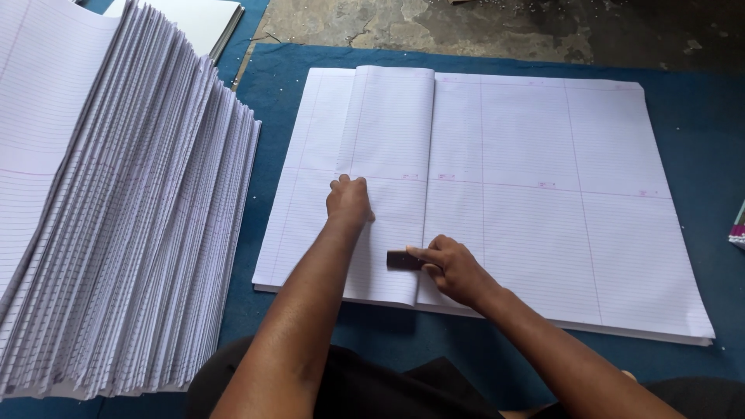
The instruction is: The person folds large sheets of lined paper in half using a wooden block to press the crease. They repeatedly fold, crease, and stack the folded sheets into a pile on the floor.
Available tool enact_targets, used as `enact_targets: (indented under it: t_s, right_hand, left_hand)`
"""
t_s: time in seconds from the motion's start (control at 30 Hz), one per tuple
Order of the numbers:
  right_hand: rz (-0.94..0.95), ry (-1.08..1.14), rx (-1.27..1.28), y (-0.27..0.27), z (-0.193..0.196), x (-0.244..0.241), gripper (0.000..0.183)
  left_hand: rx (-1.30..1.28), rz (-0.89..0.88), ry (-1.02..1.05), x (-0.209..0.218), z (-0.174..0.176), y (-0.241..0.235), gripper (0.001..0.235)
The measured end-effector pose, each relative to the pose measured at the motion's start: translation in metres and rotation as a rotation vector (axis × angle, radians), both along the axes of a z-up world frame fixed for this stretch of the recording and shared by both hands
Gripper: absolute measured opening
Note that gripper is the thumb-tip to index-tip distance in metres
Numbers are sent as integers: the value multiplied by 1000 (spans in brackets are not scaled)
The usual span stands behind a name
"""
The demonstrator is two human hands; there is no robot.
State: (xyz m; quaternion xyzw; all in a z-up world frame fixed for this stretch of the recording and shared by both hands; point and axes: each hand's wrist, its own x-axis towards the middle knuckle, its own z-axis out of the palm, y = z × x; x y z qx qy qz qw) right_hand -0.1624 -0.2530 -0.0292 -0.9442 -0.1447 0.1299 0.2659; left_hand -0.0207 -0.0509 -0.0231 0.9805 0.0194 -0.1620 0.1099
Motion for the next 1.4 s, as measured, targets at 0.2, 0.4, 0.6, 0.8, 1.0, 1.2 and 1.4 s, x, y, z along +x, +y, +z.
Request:
enact_targets:
  t_s: [0.2, 0.4, 0.6, 0.8, 1.0, 1.2, 1.4]
  right_hand:
    - [155, -10, 83, -6, 1, -20, 44]
    - [167, 131, 42, -6, 15, -28, 42]
    - [117, 283, 81, -4, 31, -23, 43]
    - [-35, 329, 218, -25, 20, -6, 47]
    - [-372, 217, 205, -99, 18, 34, 48]
    - [-674, 214, 254, -214, 35, 38, 57]
    - [-1019, 183, 249, -308, 37, 20, 56]
  left_hand:
    - [-74, 13, -39, -9, -3, 6, 55]
    - [-99, 24, -39, -10, -8, 6, 58]
    - [-112, 30, -45, -15, -10, 7, 61]
    - [-88, 33, 3, -13, -4, 3, 60]
    - [-106, -26, -78, -25, -10, -6, 34]
    - [-107, -173, -164, -52, -8, -27, 37]
    - [-87, -165, -73, -66, 1, -51, 86]
